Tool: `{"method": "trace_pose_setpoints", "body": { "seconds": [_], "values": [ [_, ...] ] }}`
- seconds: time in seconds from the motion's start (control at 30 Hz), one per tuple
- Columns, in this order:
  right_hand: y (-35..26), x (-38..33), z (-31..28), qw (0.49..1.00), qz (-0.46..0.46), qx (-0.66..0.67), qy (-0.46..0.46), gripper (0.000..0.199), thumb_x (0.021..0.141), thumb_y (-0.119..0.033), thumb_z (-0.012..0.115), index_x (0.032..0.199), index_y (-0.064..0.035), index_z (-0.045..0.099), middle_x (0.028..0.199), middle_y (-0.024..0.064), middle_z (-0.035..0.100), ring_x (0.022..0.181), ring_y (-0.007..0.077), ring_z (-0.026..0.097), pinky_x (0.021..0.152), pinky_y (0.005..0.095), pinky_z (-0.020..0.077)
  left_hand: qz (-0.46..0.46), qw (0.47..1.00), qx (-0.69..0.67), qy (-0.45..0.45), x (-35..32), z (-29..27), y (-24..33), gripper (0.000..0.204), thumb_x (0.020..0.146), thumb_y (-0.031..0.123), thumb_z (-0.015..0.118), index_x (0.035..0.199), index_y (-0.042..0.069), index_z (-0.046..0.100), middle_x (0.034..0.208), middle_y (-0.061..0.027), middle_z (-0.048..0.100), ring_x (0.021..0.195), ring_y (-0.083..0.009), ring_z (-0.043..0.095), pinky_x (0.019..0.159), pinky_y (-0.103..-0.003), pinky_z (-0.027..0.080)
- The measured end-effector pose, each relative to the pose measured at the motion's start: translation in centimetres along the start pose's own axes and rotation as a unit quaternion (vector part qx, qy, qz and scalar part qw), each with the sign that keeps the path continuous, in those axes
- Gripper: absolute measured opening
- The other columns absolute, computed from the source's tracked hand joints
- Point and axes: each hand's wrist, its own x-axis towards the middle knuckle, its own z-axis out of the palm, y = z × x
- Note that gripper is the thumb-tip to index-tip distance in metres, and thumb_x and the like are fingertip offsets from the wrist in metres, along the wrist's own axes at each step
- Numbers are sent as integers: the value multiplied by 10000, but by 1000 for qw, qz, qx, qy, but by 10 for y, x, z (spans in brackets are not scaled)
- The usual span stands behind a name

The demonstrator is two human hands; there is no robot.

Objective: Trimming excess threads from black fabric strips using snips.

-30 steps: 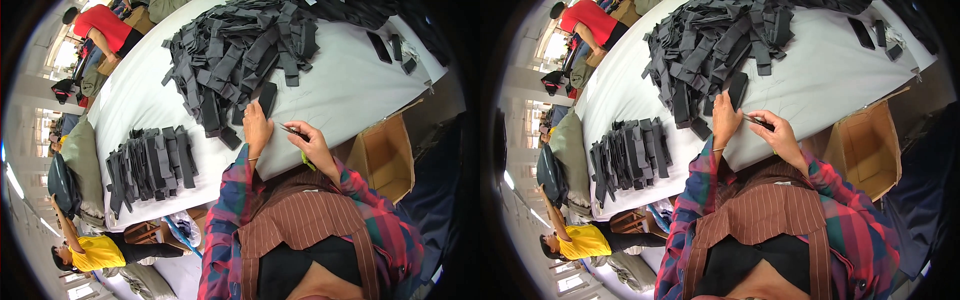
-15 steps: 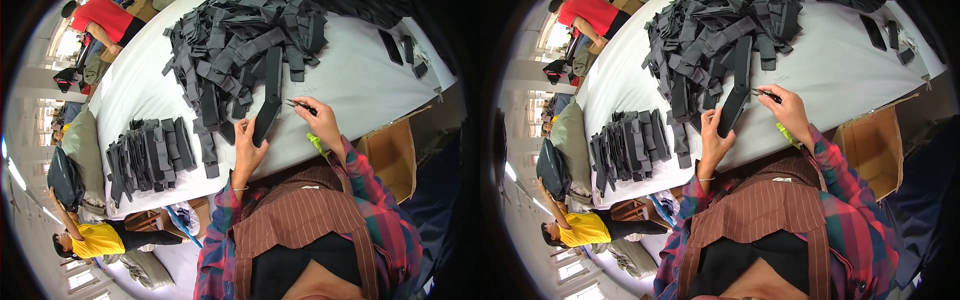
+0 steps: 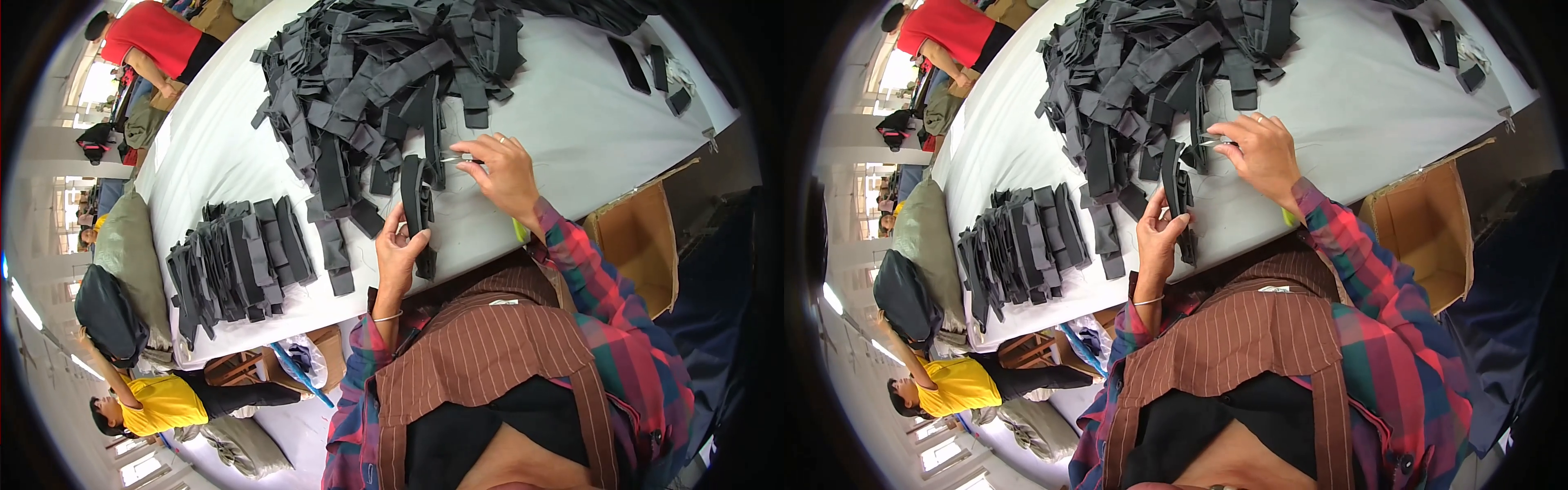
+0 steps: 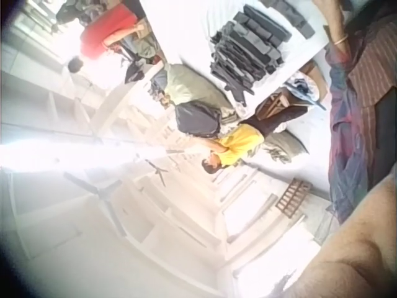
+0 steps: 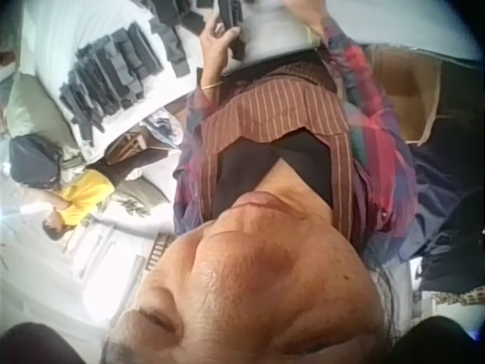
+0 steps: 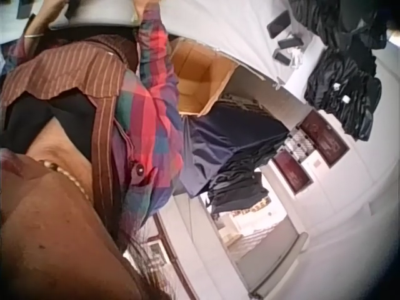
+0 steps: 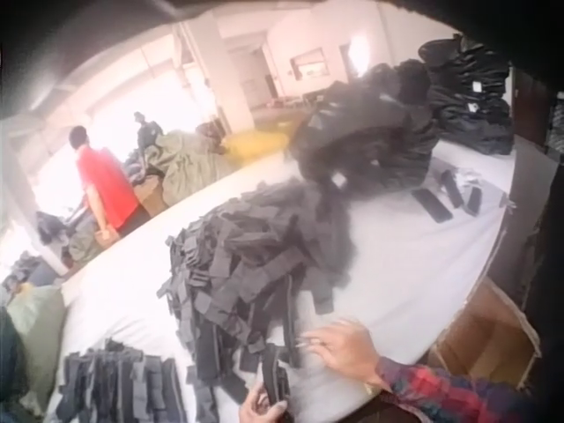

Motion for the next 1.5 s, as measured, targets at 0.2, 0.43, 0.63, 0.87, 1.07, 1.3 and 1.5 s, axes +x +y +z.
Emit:
{"method": "trace_pose_setpoints", "body": {
  "seconds": [0.2, 0.43, 0.63, 0.87, 1.07, 1.3, 1.5],
  "values": [
    [2, 11, 13, 996, -49, -77, 2, 208, 773, -176, 679, 978, -144, 666, 770, 16, 588, 754, 221, 546, 670, 349, 398, -11, 1000, -25, -8, 0, -1, -5, 610, 758, -65, 619, 1332, -55, 415, 1139, -60, 541, 926, -104, 579, 758, -213, 474],
    [12, 18, 28, 995, -44, -85, -19, 136, 774, -156, 666, 908, -137, 672, 757, 2, 606, 732, 213, 560, 655, 347, 405, -12, 1000, -22, -7, -4, 3, -4, 608, 764, -66, 610, 1334, -71, 400, 1143, -68, 539, 912, -106, 584, 747, -216, 483],
    [10, 13, 12, 999, 10, -52, 0, 136, 771, -169, 673, 905, -147, 674, 762, 1, 626, 713, 214, 570, 658, 343, 416, -19, 998, -61, -21, -7, 6, 1, 585, 777, -87, 569, 1337, -62, 401, 1160, -68, 533, 898, -113, 597, 755, -227, 495],
    [9, 3, 4, 997, -23, -78, -3, 146, 768, -167, 678, 912, -144, 670, 784, -3, 630, 741, 212, 566, 664, 345, 406, -35, 995, -90, -29, -8, 11, 7, 553, 782, -75, 550, 1319, -47, 422, 1156, -76, 541, 863, -134, 614, 782, -273, 516],
    [16, 3, 12, 993, -31, -111, -23, 138, 771, -158, 670, 909, -150, 672, 789, -5, 629, 769, 211, 573, 672, 347, 401, -47, 991, -118, -41, -11, 15, 10, 569, 774, -43, 563, 1322, -52, 412, 1129, -88, 542, 862, -158, 609, 801, -305, 516],
    [31, 3, 23, 997, -3, -67, 28, 135, 787, -183, 671, 911, -130, 672, 747, 22, 636, 705, 180, 597, 617, 331, 405, -33, 992, -102, -73, -14, 22, 10, 592, 766, 3, 576, 1328, -60, 402, 1108, -90, 528, 917, -187, 582, 845, -383, 508],
    [-9, -14, 6, 861, 264, 416, -127, 337, 867, -202, 664, 1148, -36, 579, 827, -25, 593, 785, 49, 520, 697, 206, 412, 46, 998, -37, 26, -15, 19, -1, 565, 794, -35, 631, 1313, -69, 410, 1145, -75, 527, 932, -128, 593, 793, -245, 498]
  ]
}}
